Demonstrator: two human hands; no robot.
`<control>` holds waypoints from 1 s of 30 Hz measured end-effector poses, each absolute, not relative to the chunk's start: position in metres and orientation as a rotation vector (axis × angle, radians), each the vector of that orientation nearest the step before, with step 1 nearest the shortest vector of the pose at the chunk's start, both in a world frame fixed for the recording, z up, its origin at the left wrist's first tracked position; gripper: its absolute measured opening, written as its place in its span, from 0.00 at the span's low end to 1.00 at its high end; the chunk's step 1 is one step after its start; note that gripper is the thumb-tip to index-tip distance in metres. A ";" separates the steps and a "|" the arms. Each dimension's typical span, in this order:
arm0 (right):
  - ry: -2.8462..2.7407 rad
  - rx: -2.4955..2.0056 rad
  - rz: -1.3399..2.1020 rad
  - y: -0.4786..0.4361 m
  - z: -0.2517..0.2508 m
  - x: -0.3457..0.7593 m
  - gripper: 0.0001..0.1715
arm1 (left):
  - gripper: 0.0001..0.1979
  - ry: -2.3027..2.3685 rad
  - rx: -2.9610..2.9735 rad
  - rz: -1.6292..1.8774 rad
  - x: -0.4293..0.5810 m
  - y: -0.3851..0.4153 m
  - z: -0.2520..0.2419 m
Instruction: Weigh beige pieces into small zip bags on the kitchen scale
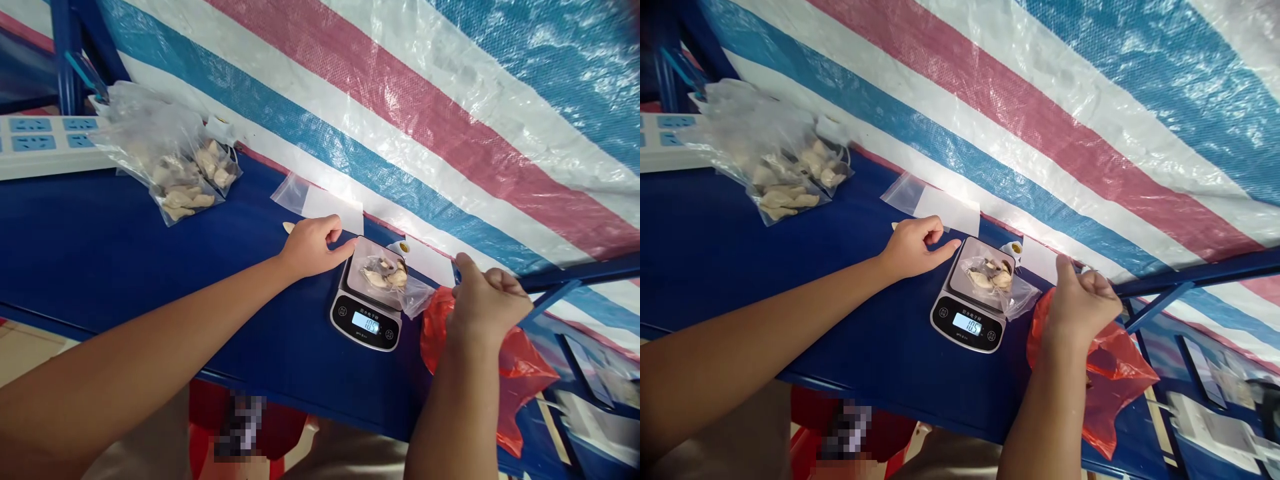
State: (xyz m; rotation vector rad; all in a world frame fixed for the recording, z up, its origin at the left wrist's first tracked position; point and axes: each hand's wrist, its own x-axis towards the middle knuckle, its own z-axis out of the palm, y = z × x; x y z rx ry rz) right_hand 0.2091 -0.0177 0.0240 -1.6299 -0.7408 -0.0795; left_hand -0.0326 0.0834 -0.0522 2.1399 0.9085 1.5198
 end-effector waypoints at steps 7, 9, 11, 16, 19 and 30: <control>-0.694 -1.484 -0.162 -0.018 0.023 0.209 0.34 | 0.26 0.835 2.140 1.440 -0.029 0.086 -0.055; -0.811 -1.518 -0.174 -0.017 0.019 0.211 0.34 | 0.25 0.852 2.142 1.413 -0.029 0.088 -0.057; -0.897 -1.553 -0.181 -0.016 0.017 0.212 0.32 | 0.25 0.880 2.153 1.414 -0.029 0.089 -0.059; -1.016 -1.650 -0.131 -0.018 0.018 0.210 0.23 | 0.23 0.896 2.238 1.367 -0.033 0.089 -0.058; -1.089 -1.685 -0.055 -0.020 0.020 0.206 0.21 | 0.18 0.922 2.239 1.365 -0.033 0.087 -0.055; -1.272 -1.753 0.081 -0.022 0.016 0.209 0.22 | 0.04 0.845 2.242 1.483 -0.032 0.089 -0.055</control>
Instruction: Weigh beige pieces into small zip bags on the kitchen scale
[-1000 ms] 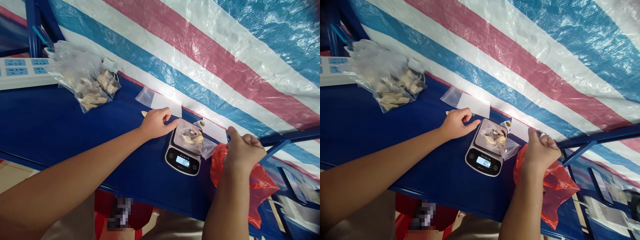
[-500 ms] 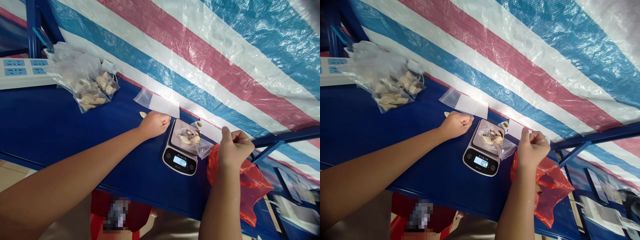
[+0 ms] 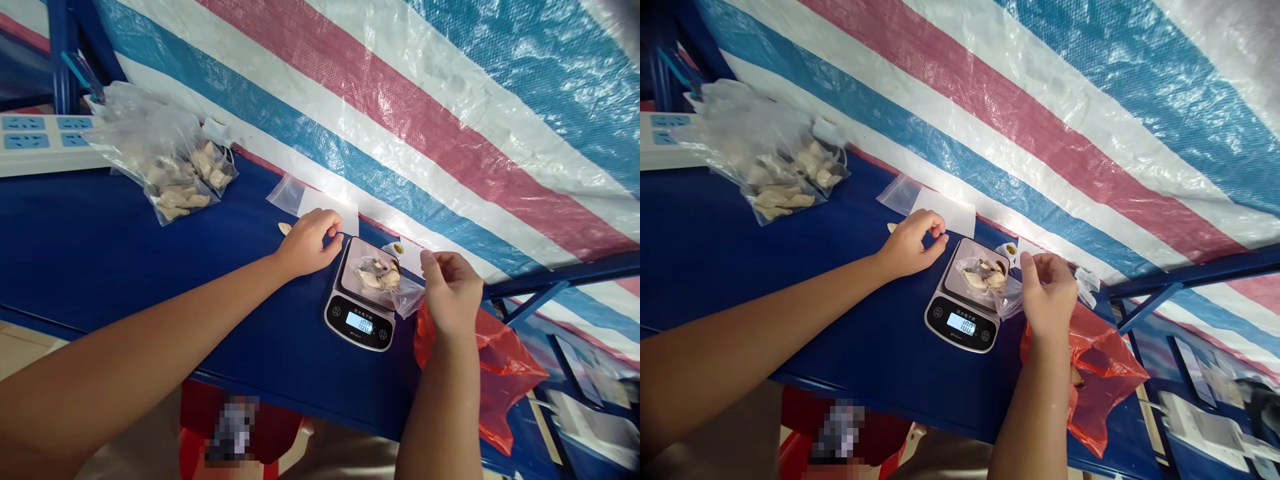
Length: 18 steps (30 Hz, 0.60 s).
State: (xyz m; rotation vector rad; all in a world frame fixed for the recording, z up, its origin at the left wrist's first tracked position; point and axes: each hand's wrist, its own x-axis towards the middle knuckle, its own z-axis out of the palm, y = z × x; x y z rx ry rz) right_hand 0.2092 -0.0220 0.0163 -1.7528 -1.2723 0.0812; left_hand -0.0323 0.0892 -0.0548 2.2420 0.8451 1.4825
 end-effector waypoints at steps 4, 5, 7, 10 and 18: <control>-1.434 -1.838 0.156 -0.024 0.018 0.205 0.26 | 0.04 0.839 2.260 1.475 -0.032 0.091 -0.055; -1.476 -1.868 0.181 -0.024 0.018 0.203 0.27 | 0.04 0.843 2.263 1.465 -0.032 0.091 -0.055; -1.537 -1.925 0.242 -0.024 0.017 0.200 0.27 | 0.05 0.850 2.265 1.442 -0.032 0.091 -0.055; -1.575 -1.981 0.313 -0.023 0.014 0.196 0.25 | 0.05 0.852 2.264 1.421 -0.032 0.091 -0.055; -1.636 -1.935 0.360 -0.022 0.009 0.199 0.15 | 0.04 0.853 2.262 1.438 -0.032 0.091 -0.055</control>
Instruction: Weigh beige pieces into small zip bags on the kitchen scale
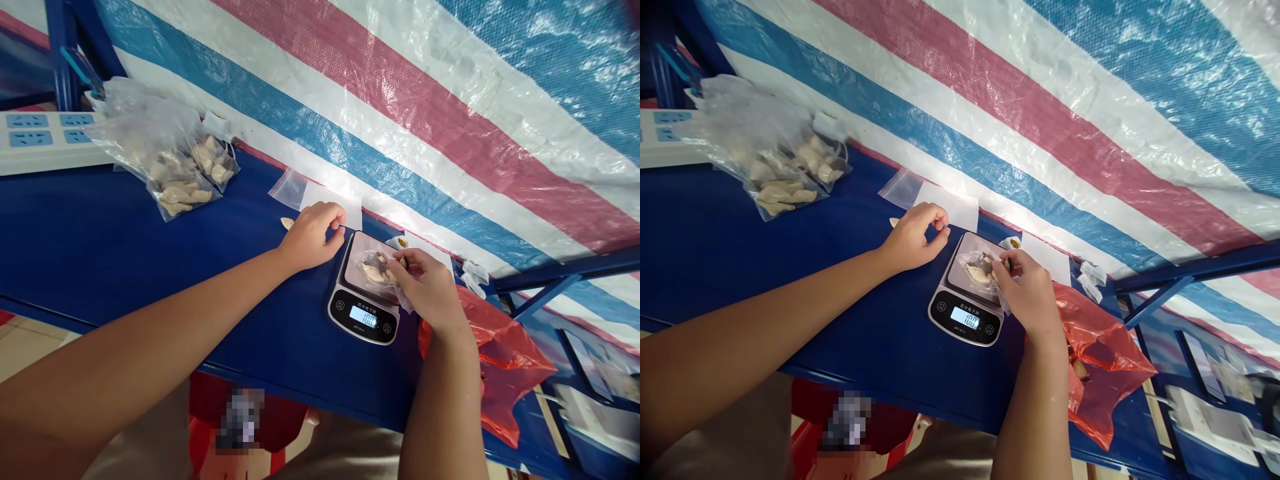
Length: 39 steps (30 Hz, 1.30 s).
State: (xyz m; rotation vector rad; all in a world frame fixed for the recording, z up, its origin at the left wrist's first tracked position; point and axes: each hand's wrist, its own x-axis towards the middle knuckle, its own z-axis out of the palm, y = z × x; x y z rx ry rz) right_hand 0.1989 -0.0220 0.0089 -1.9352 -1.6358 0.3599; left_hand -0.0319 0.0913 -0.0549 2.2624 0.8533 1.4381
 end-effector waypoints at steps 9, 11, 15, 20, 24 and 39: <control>-1.113 -1.608 0.312 -0.014 0.008 0.212 0.26 | 0.04 0.765 2.302 1.456 -0.034 0.078 -0.041; -0.930 -1.552 0.284 -0.013 0.010 0.217 0.26 | 0.13 0.621 2.409 1.357 -0.028 0.063 -0.024; -0.738 -1.492 0.266 -0.013 0.013 0.229 0.27 | 0.43 0.355 2.738 0.888 0.010 0.040 0.005; -0.668 -1.419 0.270 -0.013 0.015 0.237 0.28 | 0.52 0.147 2.871 0.339 0.072 0.050 0.008; -0.646 -1.376 0.265 -0.013 0.016 0.241 0.24 | 0.42 0.126 2.751 0.294 0.086 0.062 0.000; -0.971 -0.929 0.211 -0.025 0.037 0.179 0.15 | 0.32 0.277 1.746 0.903 0.036 0.025 0.020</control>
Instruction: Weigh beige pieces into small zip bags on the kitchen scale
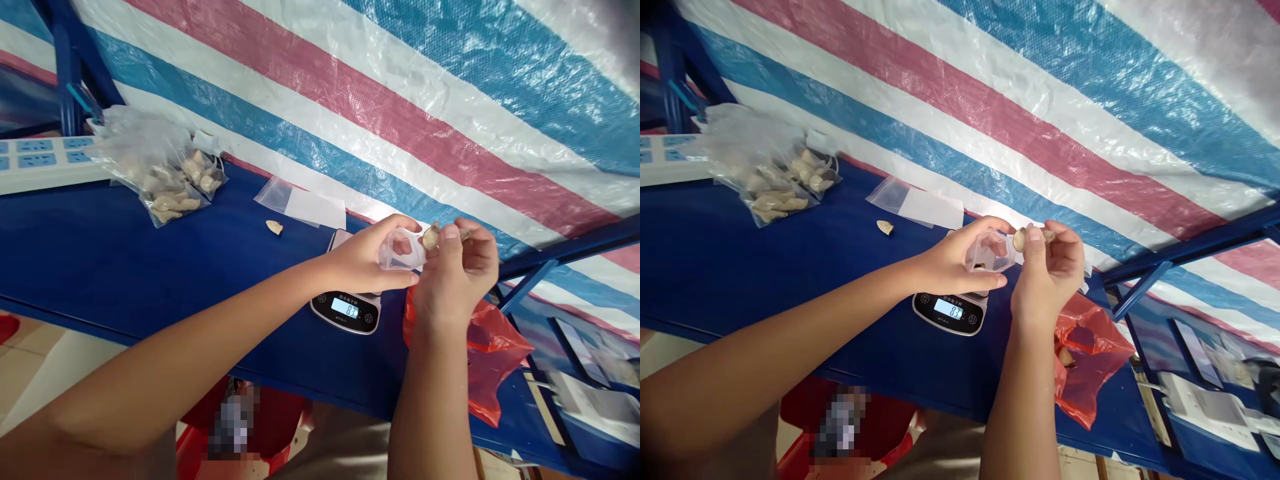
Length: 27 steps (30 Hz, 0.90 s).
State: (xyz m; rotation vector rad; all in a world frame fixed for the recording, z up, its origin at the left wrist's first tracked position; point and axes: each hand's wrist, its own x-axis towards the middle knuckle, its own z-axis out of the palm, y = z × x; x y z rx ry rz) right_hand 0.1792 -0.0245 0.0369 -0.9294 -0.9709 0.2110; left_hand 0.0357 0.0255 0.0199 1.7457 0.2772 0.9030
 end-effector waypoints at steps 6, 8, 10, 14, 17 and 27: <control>-1.040 -0.773 0.176 -0.039 0.049 0.182 0.15 | 0.33 0.108 1.568 0.891 0.037 0.012 0.027; -1.138 -0.774 0.155 -0.043 0.051 0.181 0.15 | 0.33 0.101 1.557 0.905 0.038 0.009 0.025; -1.226 -0.803 0.139 -0.046 0.051 0.180 0.15 | 0.34 0.122 1.549 0.918 0.039 0.008 0.021; -1.306 -0.870 0.106 -0.046 0.047 0.179 0.13 | 0.34 0.158 1.551 0.893 0.041 0.007 0.016; -1.339 -0.884 0.119 -0.046 0.044 0.183 0.10 | 0.32 0.188 1.539 0.895 0.039 0.007 0.018; -1.814 -1.033 0.090 -0.056 0.051 0.183 0.09 | 0.30 0.162 1.220 0.611 0.019 0.031 0.028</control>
